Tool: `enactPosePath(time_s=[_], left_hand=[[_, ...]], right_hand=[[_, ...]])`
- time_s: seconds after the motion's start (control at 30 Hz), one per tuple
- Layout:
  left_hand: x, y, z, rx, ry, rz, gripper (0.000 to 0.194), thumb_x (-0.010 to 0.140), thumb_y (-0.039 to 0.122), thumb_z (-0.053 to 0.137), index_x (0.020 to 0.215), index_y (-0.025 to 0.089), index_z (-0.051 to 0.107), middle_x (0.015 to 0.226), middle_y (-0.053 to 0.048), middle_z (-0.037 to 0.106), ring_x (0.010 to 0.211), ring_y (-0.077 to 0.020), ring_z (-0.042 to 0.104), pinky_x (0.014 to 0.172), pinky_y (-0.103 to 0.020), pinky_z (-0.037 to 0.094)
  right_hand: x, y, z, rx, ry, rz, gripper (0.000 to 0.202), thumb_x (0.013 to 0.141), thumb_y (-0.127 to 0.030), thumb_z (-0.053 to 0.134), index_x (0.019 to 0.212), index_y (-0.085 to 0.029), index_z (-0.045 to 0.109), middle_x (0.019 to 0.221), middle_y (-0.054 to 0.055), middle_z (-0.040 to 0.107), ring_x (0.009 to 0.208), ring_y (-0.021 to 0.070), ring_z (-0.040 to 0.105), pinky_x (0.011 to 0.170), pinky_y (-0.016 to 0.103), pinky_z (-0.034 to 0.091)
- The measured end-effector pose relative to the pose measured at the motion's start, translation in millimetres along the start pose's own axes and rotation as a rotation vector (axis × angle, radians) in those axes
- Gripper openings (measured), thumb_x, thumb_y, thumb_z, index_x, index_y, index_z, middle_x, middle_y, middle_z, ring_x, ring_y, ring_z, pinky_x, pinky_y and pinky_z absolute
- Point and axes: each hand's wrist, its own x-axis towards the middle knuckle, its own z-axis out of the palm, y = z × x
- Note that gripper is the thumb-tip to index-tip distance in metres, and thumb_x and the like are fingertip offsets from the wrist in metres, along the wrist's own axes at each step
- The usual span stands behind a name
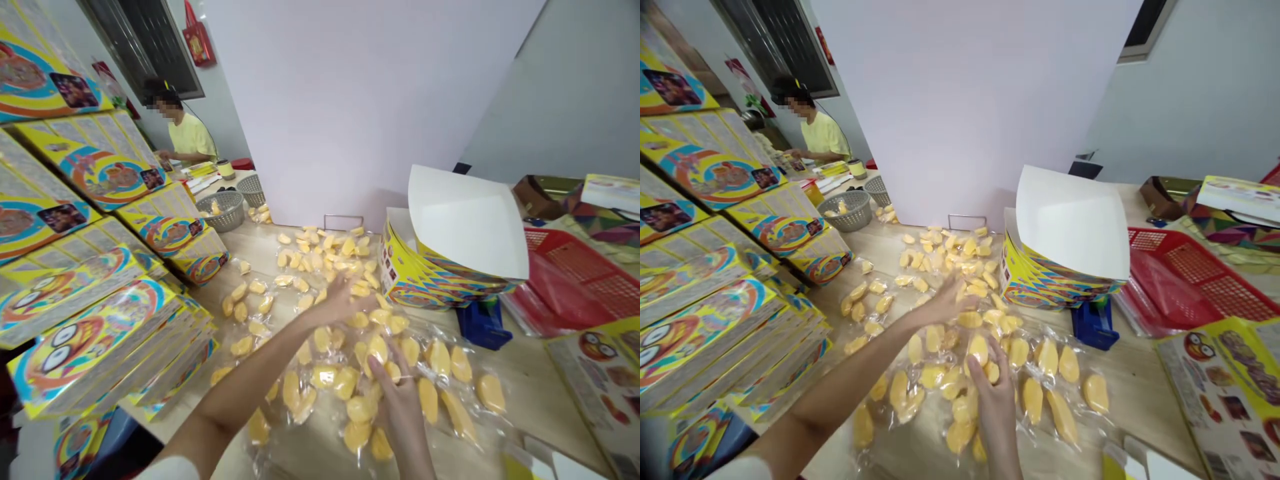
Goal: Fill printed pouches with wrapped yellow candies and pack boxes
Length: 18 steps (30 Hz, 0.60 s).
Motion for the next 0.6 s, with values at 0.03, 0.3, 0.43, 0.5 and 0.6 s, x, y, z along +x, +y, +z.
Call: enactPosePath(time_s=[0.03, 0.3, 0.43, 0.5, 0.6], left_hand=[[28, -6, -4.5, 0.141, 0.097, -0.011, 0.080, 0.079, 0.070, 0.034, 0.142, 0.022, 0.021, 0.153, -0.011, 0.005, 0.139, -0.0311, -0.004, 0.111, -0.048, 0.005], [87, -54, 15.7, 0.320, 0.095, 0.001, 0.062, 0.071, 0.038, 0.068, 0.125, 0.018, 0.046, 0.129, -0.014, 0.050, 0.126, -0.0334, 0.034, 0.104, -0.048, 0.022], [40, -76, 11.4, 0.212, 0.224, -0.031, 0.027, 0.076, 0.019, 0.060, 0.103, 0.018, 0.056, 0.113, -0.010, 0.059, 0.116, -0.0282, 0.045, 0.105, -0.047, 0.019], [23, -87, 1.0, 0.115, 0.320, -0.068, 0.011, 0.076, 0.017, 0.057, 0.088, 0.017, 0.056, 0.097, -0.009, 0.062, 0.107, -0.0277, 0.050, 0.104, -0.050, 0.019], [2, -89, -14.4, -0.085, 0.465, -0.101, 0.013, 0.075, 0.025, 0.060, 0.078, 0.018, 0.050, 0.079, -0.004, 0.059, 0.090, -0.0247, 0.057, 0.093, -0.047, 0.034]], right_hand=[[8, 9, -2, -0.027, 0.004, 0.015, 0.063, 0.063, -0.050, 0.067, 0.118, -0.022, 0.056, 0.110, 0.005, 0.065, 0.104, 0.0280, 0.057, 0.085, 0.038, 0.045], [30, 41, -6, -0.140, -0.001, 0.045, 0.061, 0.062, -0.051, 0.067, 0.115, -0.022, 0.057, 0.122, 0.007, 0.059, 0.115, 0.0274, 0.050, 0.097, 0.037, 0.037], [25, 37, -7, -0.156, -0.022, 0.042, 0.059, 0.064, -0.050, 0.066, 0.114, -0.020, 0.057, 0.124, 0.008, 0.057, 0.118, 0.0277, 0.048, 0.099, 0.038, 0.035], [24, 35, -6, -0.143, -0.013, 0.018, 0.055, 0.065, -0.050, 0.065, 0.111, -0.021, 0.058, 0.121, 0.007, 0.058, 0.116, 0.0271, 0.049, 0.098, 0.037, 0.036], [22, 34, -4, -0.126, 0.001, 0.004, 0.053, 0.065, -0.050, 0.064, 0.110, -0.022, 0.059, 0.122, 0.006, 0.058, 0.114, 0.0272, 0.050, 0.097, 0.037, 0.036]])
